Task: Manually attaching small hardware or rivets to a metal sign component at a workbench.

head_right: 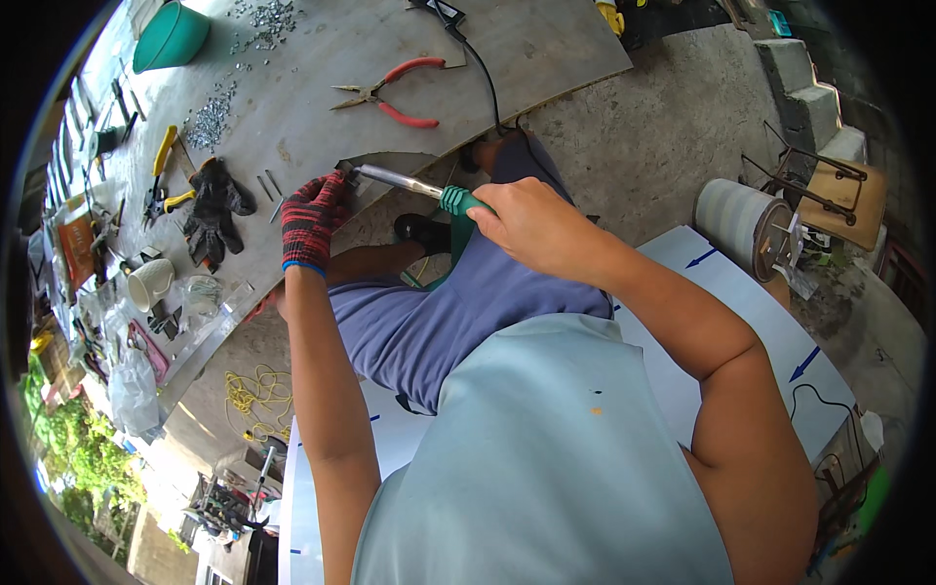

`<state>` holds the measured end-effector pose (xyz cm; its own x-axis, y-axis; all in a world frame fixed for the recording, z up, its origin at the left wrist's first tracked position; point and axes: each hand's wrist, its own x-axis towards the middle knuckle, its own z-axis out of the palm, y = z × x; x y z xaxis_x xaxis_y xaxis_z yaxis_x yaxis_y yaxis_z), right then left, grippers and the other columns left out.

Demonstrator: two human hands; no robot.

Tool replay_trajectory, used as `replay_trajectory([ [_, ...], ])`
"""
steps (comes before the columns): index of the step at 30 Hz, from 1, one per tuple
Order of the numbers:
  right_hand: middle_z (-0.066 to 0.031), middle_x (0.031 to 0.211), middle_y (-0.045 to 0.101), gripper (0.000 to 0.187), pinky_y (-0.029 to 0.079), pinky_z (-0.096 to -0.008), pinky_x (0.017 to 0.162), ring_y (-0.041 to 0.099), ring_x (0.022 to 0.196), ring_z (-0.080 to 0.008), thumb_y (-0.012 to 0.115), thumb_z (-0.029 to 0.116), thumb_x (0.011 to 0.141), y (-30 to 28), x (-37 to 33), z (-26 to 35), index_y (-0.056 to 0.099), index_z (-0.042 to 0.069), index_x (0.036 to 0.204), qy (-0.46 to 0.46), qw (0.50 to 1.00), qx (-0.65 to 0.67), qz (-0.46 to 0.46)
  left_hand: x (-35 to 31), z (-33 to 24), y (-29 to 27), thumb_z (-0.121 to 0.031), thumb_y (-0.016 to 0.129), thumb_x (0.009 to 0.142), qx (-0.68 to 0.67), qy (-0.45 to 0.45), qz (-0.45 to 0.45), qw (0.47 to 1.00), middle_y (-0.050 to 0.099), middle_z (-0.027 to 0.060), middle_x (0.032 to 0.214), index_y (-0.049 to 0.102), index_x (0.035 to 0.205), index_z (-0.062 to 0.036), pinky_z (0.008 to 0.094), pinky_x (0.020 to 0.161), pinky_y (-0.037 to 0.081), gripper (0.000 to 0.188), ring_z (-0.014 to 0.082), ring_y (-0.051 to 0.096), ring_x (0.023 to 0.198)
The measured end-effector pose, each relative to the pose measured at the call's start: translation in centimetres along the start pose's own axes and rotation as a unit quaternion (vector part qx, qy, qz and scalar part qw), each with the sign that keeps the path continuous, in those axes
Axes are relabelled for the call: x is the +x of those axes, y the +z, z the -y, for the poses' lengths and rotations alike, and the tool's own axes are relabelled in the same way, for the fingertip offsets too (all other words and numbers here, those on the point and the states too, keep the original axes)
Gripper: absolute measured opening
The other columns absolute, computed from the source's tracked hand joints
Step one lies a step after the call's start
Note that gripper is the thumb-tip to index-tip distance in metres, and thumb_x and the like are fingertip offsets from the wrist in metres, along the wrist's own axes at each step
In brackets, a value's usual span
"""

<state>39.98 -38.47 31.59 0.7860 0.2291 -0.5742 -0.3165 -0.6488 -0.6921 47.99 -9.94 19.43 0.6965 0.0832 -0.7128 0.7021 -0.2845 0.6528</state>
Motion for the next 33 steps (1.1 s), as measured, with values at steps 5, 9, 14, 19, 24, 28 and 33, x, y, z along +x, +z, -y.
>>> replay_trajectory([
  [5,-0.0245,0.071,0.061,0.023,0.046,-0.0491,0.065,0.058,0.070,-0.0458,0.058,0.019,0.100,-0.1,0.2,-0.2,0.063,-0.003,0.094,0.012,1.000,0.010,0.007,0.0,-0.1,0.0,-0.030,0.076,0.091,0.000,0.001,0.002,1.000,0.075,0.0083,0.085,0.076,0.105,-0.0004,0.0278,0.057,0.052,0.033,0.0129,0.064,0.062],
  [9,-0.0243,0.072,0.061,0.023,0.047,-0.0493,0.065,0.059,0.070,-0.0458,0.059,0.020,0.099,-0.1,0.3,-0.6,0.063,-0.003,0.094,0.002,1.000,0.001,0.004,-0.1,-0.1,0.1,-0.030,0.076,0.091,0.006,0.000,-0.002,1.000,0.075,0.0080,0.084,0.076,0.104,-0.0007,0.0277,0.057,0.052,0.032,0.0131,0.064,0.062],
  [14,-0.0211,0.073,0.059,0.020,0.045,-0.0432,0.062,0.053,0.064,-0.0389,0.058,0.018,0.100,0.0,0.4,-1.0,0.063,-0.001,0.105,-0.030,0.999,-0.020,0.002,0.0,-0.1,0.0,-0.030,0.076,0.091,0.011,0.003,0.003,1.000,0.075,0.0080,0.085,0.076,0.105,-0.0010,0.0276,0.057,0.052,0.033,0.0133,0.065,0.062],
  [19,-0.0238,0.074,0.062,0.023,0.047,-0.0501,0.066,0.060,0.073,-0.0456,0.059,0.020,0.099,0.1,0.3,-0.9,0.062,-0.002,0.092,-0.026,1.000,-0.012,-0.006,0.0,-0.2,0.1,-0.030,0.076,0.091,0.011,-0.007,-0.002,1.000,0.075,0.0081,0.086,0.076,0.105,-0.0011,0.0275,0.057,0.052,0.033,0.0136,0.065,0.063],
  [24,-0.0233,0.073,0.062,0.023,0.048,-0.0501,0.066,0.061,0.073,-0.0452,0.059,0.020,0.099,0.8,0.3,-1.5,0.061,-0.002,0.090,-0.060,0.997,-0.035,-0.025,0.0,-0.2,0.1,-0.029,0.077,0.090,0.004,-0.011,-0.004,1.000,0.075,0.0081,0.086,0.076,0.105,-0.0010,0.0278,0.058,0.053,0.032,0.0138,0.065,0.063],
  [28,-0.0233,0.074,0.062,0.023,0.048,-0.0495,0.066,0.061,0.073,-0.0448,0.059,0.019,0.099,1.0,0.3,-1.7,0.061,-0.002,0.089,-0.079,0.995,-0.039,-0.037,-0.1,-0.2,0.1,-0.029,0.077,0.090,-0.001,-0.010,-0.001,1.000,0.075,0.0082,0.086,0.075,0.105,-0.0007,0.0276,0.058,0.053,0.032,0.0139,0.065,0.063],
  [33,-0.0233,0.072,0.062,0.023,0.048,-0.0497,0.065,0.061,0.072,-0.0449,0.058,0.019,0.099,0.4,0.2,-1.4,0.061,-0.001,0.089,-0.040,0.999,-0.011,-0.008,0.0,-0.1,0.1,-0.029,0.076,0.091,-0.017,-0.015,0.000,1.000,0.075,0.0082,0.086,0.075,0.106,-0.0006,0.0266,0.057,0.052,0.033,0.0140,0.066,0.063],
])
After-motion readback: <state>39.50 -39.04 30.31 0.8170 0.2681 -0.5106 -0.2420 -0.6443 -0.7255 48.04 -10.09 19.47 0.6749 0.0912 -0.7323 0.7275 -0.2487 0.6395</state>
